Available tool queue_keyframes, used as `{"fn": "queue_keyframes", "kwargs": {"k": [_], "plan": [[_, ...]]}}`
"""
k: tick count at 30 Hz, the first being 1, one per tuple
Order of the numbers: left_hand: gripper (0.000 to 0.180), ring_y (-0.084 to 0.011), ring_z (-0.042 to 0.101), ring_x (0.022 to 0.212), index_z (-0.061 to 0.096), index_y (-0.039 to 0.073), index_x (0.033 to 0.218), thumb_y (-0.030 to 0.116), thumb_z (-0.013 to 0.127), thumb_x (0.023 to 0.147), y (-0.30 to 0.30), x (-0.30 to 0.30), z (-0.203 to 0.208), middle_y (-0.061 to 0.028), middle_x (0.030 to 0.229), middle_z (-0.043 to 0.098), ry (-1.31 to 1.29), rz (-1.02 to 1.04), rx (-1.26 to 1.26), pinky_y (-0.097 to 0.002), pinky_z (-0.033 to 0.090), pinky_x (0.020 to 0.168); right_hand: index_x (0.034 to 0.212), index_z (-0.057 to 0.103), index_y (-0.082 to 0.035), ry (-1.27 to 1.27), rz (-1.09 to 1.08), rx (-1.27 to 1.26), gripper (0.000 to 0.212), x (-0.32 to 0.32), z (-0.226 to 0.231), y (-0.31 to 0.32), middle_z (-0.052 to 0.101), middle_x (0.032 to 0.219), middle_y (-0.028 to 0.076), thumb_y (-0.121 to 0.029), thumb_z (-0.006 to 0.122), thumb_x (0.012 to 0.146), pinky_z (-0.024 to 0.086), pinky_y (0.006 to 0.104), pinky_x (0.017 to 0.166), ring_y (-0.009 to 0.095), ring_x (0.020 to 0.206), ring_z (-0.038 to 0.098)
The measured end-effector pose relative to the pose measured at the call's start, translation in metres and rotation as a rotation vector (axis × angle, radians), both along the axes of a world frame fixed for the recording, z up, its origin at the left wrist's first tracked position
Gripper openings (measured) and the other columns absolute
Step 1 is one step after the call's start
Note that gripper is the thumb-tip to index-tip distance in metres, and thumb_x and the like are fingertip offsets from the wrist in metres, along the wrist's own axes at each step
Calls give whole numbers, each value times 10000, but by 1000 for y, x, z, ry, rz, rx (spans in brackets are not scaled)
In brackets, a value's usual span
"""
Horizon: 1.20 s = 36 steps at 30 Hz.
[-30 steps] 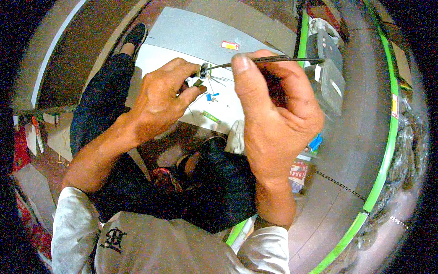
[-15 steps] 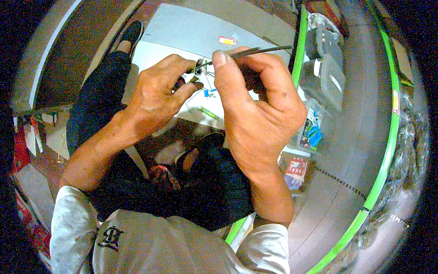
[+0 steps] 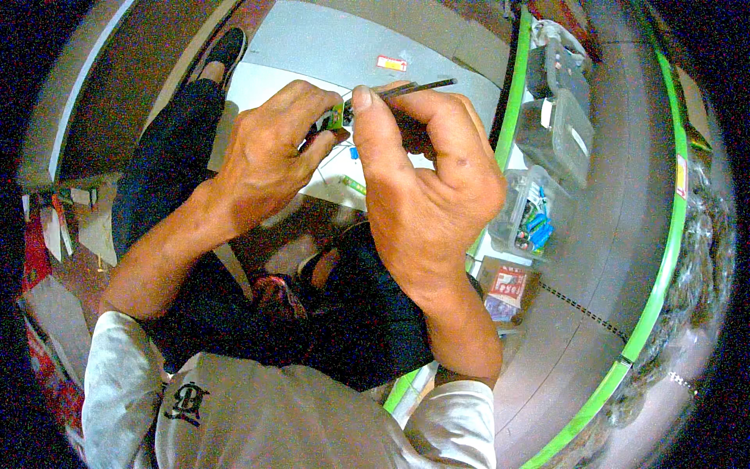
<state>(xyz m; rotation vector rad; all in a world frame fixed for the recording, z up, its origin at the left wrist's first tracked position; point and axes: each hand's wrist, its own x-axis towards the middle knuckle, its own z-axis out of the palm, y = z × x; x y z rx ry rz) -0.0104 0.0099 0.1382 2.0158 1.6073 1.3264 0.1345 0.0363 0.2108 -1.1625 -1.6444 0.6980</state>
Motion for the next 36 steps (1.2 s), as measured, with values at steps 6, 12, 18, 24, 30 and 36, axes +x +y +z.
{"fn": "queue_keyframes", "kwargs": {"k": [6,12,18,24,30,36], "plan": [[205,-354,641,743,624,28,970,99,734,813,1,1,0,-140,847,603,41,29,24,-446,522,616,854,692,6,3,-5,-47,128,0,-2,-1,680,781,41,-78,787,840,503,241,635,80,687,609],[246,-354,653,856,631,41,1066,103,718,844,-3,-2,2,-143,959,637,43,27,-119,-427,541,712,890,709,0,81,6,-126,118,1,-2,-4,690,777,9,-84,786,859,486,218,628,49,686,581],[229,-350,650,832,632,43,1040,99,724,839,0,-2,1,-137,946,636,61,40,-113,-426,535,693,894,713,-1,13,-9,-86,114,4,-1,-3,687,762,5,-77,789,857,478,213,617,46,690,582],[220,-352,651,823,641,46,1032,105,728,838,0,-4,-1,-138,940,643,49,52,-117,-426,531,688,915,708,11,-9,9,-34,115,6,0,-3,696,794,26,-63,780,865,496,215,623,59,693,602],[199,-360,651,734,635,23,971,93,728,810,3,-3,-3,-151,856,611,29,35,4,-434,531,618,1001,699,28,141,37,16,108,8,8,-3,708,881,76,-11,720,902,533,235,595,98,673,641],[193,-367,647,752,639,32,965,98,734,809,6,-3,-5,-143,855,614,-15,55,19,-447,533,631,1028,698,33,154,18,-14,130,8,10,-2,710,877,81,-25,710,912,541,241,588,104,649,648]]}}
